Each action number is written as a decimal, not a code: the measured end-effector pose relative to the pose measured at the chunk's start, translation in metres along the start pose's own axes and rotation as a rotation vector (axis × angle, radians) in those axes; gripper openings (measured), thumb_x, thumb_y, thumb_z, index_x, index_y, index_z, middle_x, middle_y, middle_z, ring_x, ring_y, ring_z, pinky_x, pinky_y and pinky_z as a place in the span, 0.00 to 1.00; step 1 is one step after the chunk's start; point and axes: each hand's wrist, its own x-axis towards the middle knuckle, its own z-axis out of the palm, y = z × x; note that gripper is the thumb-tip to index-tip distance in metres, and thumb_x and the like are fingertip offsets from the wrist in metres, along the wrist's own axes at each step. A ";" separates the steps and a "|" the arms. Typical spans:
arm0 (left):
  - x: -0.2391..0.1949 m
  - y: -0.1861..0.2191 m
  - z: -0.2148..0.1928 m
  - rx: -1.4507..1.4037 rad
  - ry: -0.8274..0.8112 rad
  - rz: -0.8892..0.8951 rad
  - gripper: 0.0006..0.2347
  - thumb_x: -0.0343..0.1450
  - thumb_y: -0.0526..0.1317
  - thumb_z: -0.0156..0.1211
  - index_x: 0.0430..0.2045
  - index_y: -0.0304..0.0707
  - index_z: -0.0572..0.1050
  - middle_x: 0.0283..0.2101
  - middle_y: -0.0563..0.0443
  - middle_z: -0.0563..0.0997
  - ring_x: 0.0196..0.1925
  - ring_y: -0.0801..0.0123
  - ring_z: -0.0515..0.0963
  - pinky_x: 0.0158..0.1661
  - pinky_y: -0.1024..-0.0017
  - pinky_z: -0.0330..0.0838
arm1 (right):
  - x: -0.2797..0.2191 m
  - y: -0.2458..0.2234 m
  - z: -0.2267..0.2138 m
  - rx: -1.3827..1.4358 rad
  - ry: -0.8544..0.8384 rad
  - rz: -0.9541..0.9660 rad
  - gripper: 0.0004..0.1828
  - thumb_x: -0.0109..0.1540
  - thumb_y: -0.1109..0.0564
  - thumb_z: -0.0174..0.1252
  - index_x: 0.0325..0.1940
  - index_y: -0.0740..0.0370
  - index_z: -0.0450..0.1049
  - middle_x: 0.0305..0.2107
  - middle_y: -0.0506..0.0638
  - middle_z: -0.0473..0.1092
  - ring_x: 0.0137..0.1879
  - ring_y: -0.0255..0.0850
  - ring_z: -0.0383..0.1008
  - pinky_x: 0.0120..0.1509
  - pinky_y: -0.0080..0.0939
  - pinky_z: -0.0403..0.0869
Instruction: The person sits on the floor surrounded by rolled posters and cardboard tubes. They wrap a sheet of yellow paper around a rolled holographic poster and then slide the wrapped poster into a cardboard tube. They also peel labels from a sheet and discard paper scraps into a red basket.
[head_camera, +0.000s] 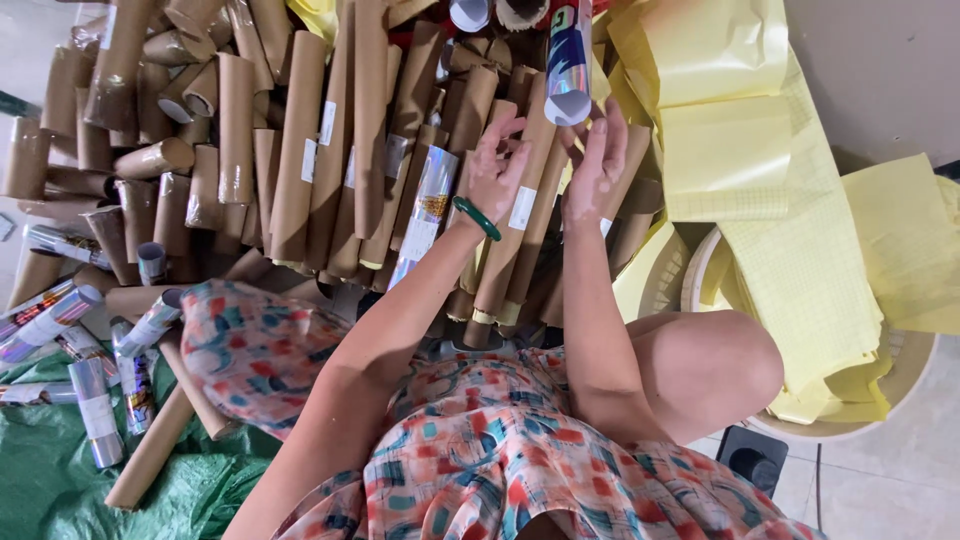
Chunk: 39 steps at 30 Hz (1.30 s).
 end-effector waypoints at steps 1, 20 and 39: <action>-0.001 -0.002 -0.006 -0.001 0.001 0.009 0.23 0.75 0.36 0.59 0.66 0.36 0.63 0.58 0.45 0.77 0.48 0.70 0.78 0.46 0.74 0.79 | -0.001 0.000 0.004 0.003 -0.004 -0.007 0.32 0.72 0.46 0.52 0.77 0.62 0.57 0.64 0.57 0.66 0.65 0.46 0.73 0.68 0.48 0.74; 0.018 0.067 -0.046 0.280 -0.172 0.224 0.19 0.72 0.34 0.63 0.58 0.35 0.70 0.58 0.42 0.72 0.50 0.64 0.80 0.43 0.73 0.80 | -0.005 -0.042 0.026 -0.553 0.046 -0.415 0.24 0.72 0.55 0.54 0.70 0.65 0.62 0.63 0.60 0.66 0.69 0.49 0.69 0.74 0.47 0.67; 0.135 0.032 -0.045 0.890 0.009 0.598 0.34 0.65 0.37 0.73 0.67 0.44 0.61 0.67 0.36 0.62 0.66 0.35 0.64 0.64 0.45 0.58 | 0.126 0.007 0.041 -0.799 -0.384 -0.171 0.45 0.61 0.49 0.67 0.77 0.62 0.54 0.67 0.63 0.64 0.73 0.52 0.65 0.76 0.48 0.65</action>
